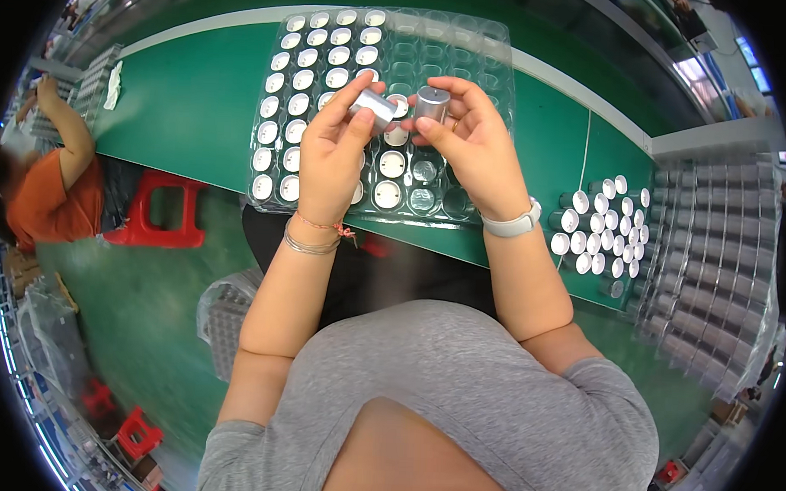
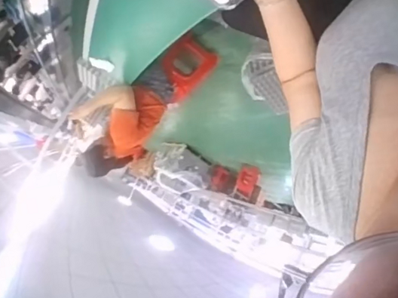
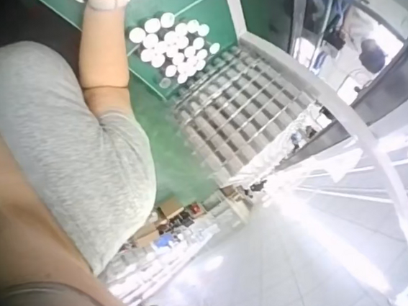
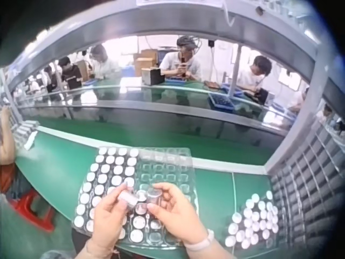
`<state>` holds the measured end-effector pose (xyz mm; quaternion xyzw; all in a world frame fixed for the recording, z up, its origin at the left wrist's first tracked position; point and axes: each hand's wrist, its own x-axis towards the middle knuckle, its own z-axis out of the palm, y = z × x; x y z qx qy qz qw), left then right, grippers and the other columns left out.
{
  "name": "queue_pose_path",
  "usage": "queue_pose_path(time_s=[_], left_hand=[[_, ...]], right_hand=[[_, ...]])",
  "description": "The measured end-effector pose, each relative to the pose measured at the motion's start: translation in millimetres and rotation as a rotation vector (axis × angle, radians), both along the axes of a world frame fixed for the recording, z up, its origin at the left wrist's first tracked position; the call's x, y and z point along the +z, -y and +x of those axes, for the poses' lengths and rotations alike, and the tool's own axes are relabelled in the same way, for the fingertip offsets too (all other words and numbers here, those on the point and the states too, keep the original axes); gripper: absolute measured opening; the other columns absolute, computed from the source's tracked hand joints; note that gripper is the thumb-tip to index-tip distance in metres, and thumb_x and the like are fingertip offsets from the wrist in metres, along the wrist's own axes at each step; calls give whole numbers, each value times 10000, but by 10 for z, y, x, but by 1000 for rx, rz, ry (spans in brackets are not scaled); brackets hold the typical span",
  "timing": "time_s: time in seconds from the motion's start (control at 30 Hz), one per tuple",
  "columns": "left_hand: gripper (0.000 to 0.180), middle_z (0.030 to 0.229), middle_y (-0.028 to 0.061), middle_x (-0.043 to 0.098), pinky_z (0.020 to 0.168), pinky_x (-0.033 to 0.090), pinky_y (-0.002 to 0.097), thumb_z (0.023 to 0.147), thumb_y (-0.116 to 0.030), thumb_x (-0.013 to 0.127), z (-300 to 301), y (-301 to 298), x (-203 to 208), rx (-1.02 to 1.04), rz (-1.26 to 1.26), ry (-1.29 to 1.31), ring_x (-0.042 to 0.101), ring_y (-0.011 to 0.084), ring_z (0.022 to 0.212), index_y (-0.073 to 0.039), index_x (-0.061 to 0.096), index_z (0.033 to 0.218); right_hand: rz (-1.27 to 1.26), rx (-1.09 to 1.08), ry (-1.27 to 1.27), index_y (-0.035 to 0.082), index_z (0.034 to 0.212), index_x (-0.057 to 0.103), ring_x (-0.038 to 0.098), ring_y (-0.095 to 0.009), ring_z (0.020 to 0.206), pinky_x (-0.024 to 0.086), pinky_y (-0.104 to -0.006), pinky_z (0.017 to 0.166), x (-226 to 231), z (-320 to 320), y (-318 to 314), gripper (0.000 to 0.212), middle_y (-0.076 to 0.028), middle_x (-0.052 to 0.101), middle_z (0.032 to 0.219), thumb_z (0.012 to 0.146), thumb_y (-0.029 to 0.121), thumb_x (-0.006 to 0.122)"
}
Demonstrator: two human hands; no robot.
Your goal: Inspecting small cylindrical components and placing them into a plastic grid tray on an assembly line.
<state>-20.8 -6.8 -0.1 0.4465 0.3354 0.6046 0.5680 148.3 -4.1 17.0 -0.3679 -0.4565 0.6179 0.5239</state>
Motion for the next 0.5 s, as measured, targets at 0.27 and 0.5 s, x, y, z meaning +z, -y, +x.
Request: queue_pose_path(time_s=[0.27, 0.5], left_hand=[[331, 1171, 89, 519, 896, 485, 302, 937, -41, 584, -75, -86, -183, -89, 22, -100, 585, 174, 1063, 18, 527, 1258], [492, 1290, 171, 513, 975, 448, 342, 929, -16, 588, 3, -26, -30, -43, 57, -69, 551, 209, 1142, -23, 382, 1376]], right_hand=[[87, -21, 67, -14, 1260, 480, 655, -181, 963, 539, -285, 786, -38, 0, 1, 407, -104, 578, 1102, 890, 24, 644], [39, 18, -94, -16, 1332, 449, 631, -224, 1087, 542, -303, 882, -29, -14, -9, 443, -111, 525, 1198, 907, -43, 575]])
